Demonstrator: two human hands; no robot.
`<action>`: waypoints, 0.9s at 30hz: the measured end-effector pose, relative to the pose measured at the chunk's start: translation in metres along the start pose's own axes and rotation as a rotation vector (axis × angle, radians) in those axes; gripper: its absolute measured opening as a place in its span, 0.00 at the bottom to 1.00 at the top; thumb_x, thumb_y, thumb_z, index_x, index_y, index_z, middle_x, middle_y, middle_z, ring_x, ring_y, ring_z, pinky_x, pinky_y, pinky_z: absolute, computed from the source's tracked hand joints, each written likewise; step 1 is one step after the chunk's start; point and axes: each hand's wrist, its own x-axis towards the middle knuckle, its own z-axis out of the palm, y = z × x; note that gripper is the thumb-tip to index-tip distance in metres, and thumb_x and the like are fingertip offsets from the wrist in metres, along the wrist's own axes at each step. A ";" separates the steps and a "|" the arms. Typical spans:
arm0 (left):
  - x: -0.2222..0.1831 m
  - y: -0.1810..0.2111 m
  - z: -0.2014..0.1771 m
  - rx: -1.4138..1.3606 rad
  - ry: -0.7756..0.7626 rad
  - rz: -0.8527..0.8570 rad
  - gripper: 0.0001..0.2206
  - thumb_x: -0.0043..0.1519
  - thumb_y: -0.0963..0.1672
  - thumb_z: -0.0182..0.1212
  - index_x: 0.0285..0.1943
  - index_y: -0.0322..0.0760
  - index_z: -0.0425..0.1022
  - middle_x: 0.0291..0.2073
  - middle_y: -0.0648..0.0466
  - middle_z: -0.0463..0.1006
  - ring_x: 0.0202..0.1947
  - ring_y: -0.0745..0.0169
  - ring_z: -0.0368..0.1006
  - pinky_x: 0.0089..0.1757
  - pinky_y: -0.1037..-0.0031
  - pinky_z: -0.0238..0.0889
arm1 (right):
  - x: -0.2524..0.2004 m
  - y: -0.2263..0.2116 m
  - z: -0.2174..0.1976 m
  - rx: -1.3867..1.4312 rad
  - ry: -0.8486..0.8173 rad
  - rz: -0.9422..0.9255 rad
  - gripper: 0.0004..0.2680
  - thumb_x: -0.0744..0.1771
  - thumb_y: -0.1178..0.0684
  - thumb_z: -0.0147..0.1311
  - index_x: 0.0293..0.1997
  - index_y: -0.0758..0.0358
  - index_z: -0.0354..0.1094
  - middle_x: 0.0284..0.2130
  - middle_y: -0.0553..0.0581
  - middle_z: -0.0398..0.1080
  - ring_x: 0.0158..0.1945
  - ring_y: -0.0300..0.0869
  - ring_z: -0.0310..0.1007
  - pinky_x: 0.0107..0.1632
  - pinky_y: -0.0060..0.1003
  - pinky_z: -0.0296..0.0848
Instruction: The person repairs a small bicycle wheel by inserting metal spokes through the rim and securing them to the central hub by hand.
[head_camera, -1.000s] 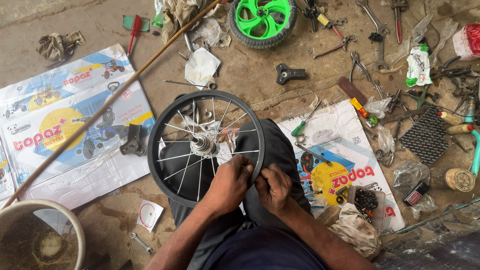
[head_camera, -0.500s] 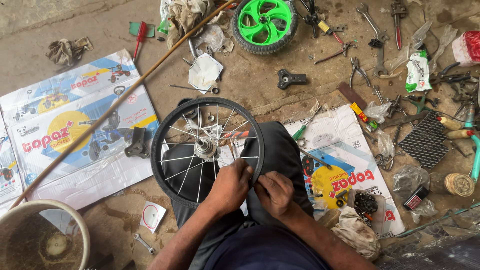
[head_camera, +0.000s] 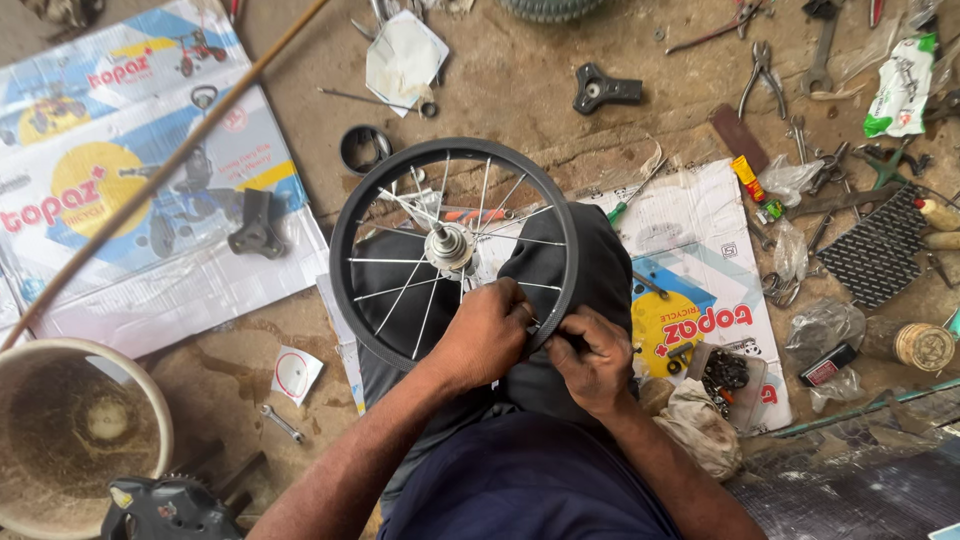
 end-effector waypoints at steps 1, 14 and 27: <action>0.003 -0.001 0.002 0.019 -0.002 0.003 0.12 0.63 0.43 0.52 0.39 0.24 0.75 0.23 0.42 0.80 0.25 0.53 0.80 0.31 0.65 0.73 | -0.001 0.002 -0.001 -0.036 0.007 -0.020 0.04 0.67 0.58 0.61 0.38 0.65 0.70 0.27 0.48 0.68 0.26 0.29 0.62 0.28 0.27 0.61; 0.015 -0.005 0.002 0.057 -0.080 0.067 0.11 0.59 0.44 0.56 0.34 0.28 0.80 0.26 0.40 0.82 0.31 0.48 0.81 0.37 0.61 0.72 | -0.004 0.014 -0.011 -0.057 -0.008 0.047 0.08 0.67 0.53 0.63 0.39 0.64 0.69 0.30 0.48 0.69 0.27 0.28 0.59 0.30 0.26 0.58; 0.014 -0.011 0.005 0.047 -0.005 0.101 0.10 0.60 0.42 0.55 0.36 0.26 0.79 0.29 0.37 0.81 0.35 0.41 0.81 0.39 0.58 0.72 | 0.002 0.011 -0.008 0.023 -0.030 0.075 0.06 0.66 0.58 0.64 0.42 0.68 0.72 0.33 0.52 0.73 0.32 0.31 0.69 0.33 0.26 0.67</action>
